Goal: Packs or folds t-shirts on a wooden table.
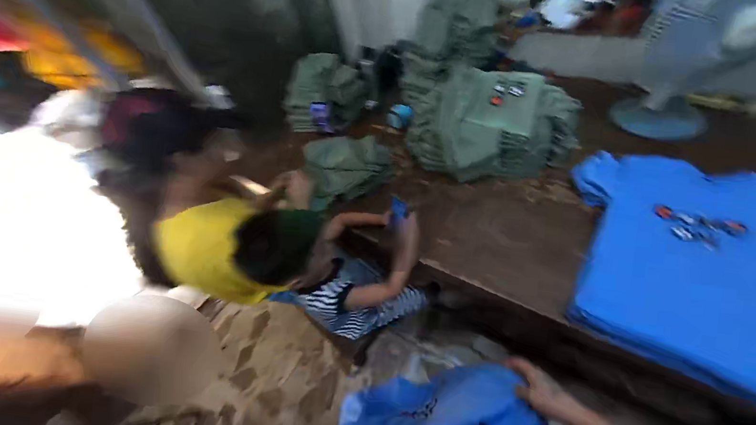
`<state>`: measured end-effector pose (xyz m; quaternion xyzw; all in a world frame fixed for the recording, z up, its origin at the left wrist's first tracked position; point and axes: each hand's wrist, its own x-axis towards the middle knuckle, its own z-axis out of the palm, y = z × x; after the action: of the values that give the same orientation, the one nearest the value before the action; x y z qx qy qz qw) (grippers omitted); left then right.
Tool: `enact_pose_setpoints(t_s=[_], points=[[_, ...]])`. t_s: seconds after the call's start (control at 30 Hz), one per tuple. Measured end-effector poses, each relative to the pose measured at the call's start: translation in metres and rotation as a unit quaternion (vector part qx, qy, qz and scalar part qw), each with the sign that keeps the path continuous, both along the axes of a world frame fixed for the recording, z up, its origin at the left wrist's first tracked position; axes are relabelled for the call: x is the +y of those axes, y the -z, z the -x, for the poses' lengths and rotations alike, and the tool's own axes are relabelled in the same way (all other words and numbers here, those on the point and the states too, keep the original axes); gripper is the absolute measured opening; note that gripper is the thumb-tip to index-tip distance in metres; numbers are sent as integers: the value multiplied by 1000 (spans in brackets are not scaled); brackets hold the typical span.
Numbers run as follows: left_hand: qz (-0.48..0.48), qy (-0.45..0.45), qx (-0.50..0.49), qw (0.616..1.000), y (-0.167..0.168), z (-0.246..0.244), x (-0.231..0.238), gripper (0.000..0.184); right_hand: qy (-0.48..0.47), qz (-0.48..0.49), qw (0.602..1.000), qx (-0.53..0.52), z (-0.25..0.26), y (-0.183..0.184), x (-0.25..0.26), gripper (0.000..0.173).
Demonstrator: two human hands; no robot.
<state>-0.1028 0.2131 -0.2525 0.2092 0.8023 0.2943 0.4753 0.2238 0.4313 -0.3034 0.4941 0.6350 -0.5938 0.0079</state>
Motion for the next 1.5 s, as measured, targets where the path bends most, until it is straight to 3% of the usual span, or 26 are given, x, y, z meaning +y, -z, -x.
enact_pose_setpoints(t_s=[0.03,0.1,0.17,0.23,0.27,0.33,0.4,0.47,0.6,0.67,0.7,0.77,0.8,0.83,0.87,0.93,1.0,1.03,1.1,1.2,1.3,1.37,1.4,1.5], points=[[4,26,0,1000,-1,16,21,44,75,-16,997,31,-16,-3,1,49],[-13,69,-31,997,-3,30,71,47,250,-31,963,100,-43,-34,-8,36],[-124,73,-113,983,-4,19,118,29,406,-54,894,182,-64,-73,-30,18],[-290,122,-217,924,-18,-12,156,24,488,-144,822,256,-84,-100,-61,18],[-381,193,-236,873,-26,-29,174,21,493,-224,799,262,-95,-107,-75,26],[-540,339,-133,759,-61,-70,212,35,477,-414,751,192,-119,-117,-95,32],[-645,360,-25,673,-106,-104,245,36,468,-551,683,107,-155,-137,-104,25],[-699,292,-42,651,-144,-129,285,19,459,-636,609,118,-205,-170,-97,21],[-728,263,-135,619,-201,-188,390,20,428,-708,519,215,-293,-241,-27,25],[-712,273,-99,639,-211,-250,425,19,438,-693,531,215,-336,-245,35,23],[-677,282,-72,676,-205,-281,448,16,452,-665,566,182,-361,-238,72,21],[-502,329,-19,800,-185,-334,515,21,484,-529,690,103,-420,-222,157,25],[-425,343,2,838,-175,-352,556,23,494,-472,726,83,-452,-216,198,28],[-413,337,23,846,-169,-361,590,25,505,-454,729,80,-478,-215,229,29],[-456,322,38,828,-174,-366,610,28,515,-468,711,102,-496,-225,247,29],[-610,290,51,736,-211,-383,623,31,494,-559,647,158,-515,-272,268,29],[-711,276,68,644,-230,-388,596,29,444,-641,607,155,-521,-300,259,28],[-733,267,73,621,-227,-388,577,26,422,-665,600,139,-523,-300,246,26],[-735,245,53,631,-199,-390,540,22,384,-679,618,93,-530,-275,204,25],[-679,216,4,702,-120,-393,476,18,412,-613,672,53,-518,-188,131,19],[-565,165,-31,808,-36,-395,418,18,509,-431,742,71,-485,-101,78,26],[-404,118,-7,907,14,-395,390,12,564,-273,778,42,-461,-51,57,27],[-300,137,15,944,34,-391,383,17,577,-201,792,7,-453,-28,53,26],[-47,240,7,970,63,-369,387,27,547,-96,828,-73,-443,16,46,30]])
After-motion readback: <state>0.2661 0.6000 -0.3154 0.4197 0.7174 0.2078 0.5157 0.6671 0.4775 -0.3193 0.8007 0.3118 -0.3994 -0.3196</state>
